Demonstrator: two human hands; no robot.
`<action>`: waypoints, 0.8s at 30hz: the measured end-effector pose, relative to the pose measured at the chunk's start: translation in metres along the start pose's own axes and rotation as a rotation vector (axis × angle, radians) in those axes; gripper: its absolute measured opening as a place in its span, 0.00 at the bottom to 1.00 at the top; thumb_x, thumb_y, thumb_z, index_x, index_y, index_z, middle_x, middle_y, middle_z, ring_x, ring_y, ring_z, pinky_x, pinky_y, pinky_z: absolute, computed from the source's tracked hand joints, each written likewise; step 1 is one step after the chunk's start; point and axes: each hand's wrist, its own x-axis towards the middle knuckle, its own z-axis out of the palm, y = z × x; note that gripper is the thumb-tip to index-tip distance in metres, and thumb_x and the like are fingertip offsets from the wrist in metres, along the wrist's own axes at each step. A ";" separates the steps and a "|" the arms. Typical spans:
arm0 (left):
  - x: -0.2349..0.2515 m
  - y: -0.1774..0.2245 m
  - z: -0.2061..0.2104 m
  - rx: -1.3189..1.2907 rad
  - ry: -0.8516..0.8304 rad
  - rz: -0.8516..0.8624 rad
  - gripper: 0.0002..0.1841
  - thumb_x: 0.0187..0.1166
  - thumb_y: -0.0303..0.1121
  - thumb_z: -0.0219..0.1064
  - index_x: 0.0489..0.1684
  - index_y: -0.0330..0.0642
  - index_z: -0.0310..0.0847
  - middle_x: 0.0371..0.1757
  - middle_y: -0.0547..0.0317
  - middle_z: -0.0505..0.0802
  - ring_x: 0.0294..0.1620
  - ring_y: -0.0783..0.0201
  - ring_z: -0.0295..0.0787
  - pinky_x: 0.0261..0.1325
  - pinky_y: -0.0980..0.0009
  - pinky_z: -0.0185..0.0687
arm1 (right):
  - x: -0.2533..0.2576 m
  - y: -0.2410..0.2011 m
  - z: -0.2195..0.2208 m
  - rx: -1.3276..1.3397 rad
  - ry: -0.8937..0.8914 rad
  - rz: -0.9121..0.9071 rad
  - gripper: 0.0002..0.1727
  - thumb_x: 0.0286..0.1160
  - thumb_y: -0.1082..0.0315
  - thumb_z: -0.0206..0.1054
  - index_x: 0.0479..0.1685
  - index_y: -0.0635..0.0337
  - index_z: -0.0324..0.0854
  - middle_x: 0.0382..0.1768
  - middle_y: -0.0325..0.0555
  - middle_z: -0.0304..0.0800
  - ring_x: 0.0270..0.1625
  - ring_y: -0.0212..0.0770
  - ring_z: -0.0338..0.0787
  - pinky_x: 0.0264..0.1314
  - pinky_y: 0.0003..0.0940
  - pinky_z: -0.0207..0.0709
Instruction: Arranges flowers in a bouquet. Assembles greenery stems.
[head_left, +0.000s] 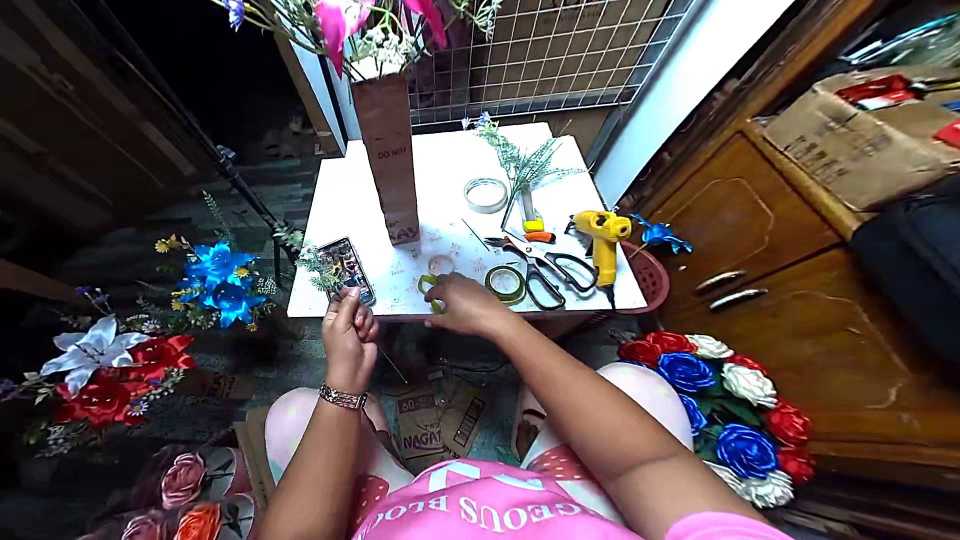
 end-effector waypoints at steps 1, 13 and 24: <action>0.001 -0.001 -0.001 -0.008 -0.010 -0.037 0.12 0.92 0.32 0.52 0.36 0.50 0.77 0.10 0.75 0.67 0.06 0.80 0.58 0.11 0.85 0.57 | -0.002 0.003 -0.002 0.004 0.011 -0.011 0.19 0.69 0.63 0.78 0.56 0.64 0.90 0.59 0.64 0.86 0.66 0.66 0.82 0.66 0.66 0.75; -0.007 -0.040 0.006 0.297 -0.134 -0.216 0.07 0.88 0.30 0.60 0.39 0.44 0.82 0.15 0.70 0.74 0.10 0.79 0.62 0.14 0.86 0.61 | -0.011 0.026 0.016 -0.092 0.148 -0.174 0.03 0.70 0.73 0.75 0.38 0.62 0.93 0.49 0.57 0.90 0.57 0.63 0.85 0.59 0.61 0.77; -0.007 -0.064 0.032 0.317 -0.191 -0.213 0.03 0.81 0.24 0.68 0.40 0.39 0.88 0.18 0.66 0.80 0.11 0.79 0.63 0.15 0.85 0.59 | -0.028 0.021 -0.005 0.465 0.175 -0.073 0.06 0.81 0.72 0.68 0.44 0.66 0.87 0.26 0.45 0.84 0.21 0.32 0.75 0.28 0.30 0.74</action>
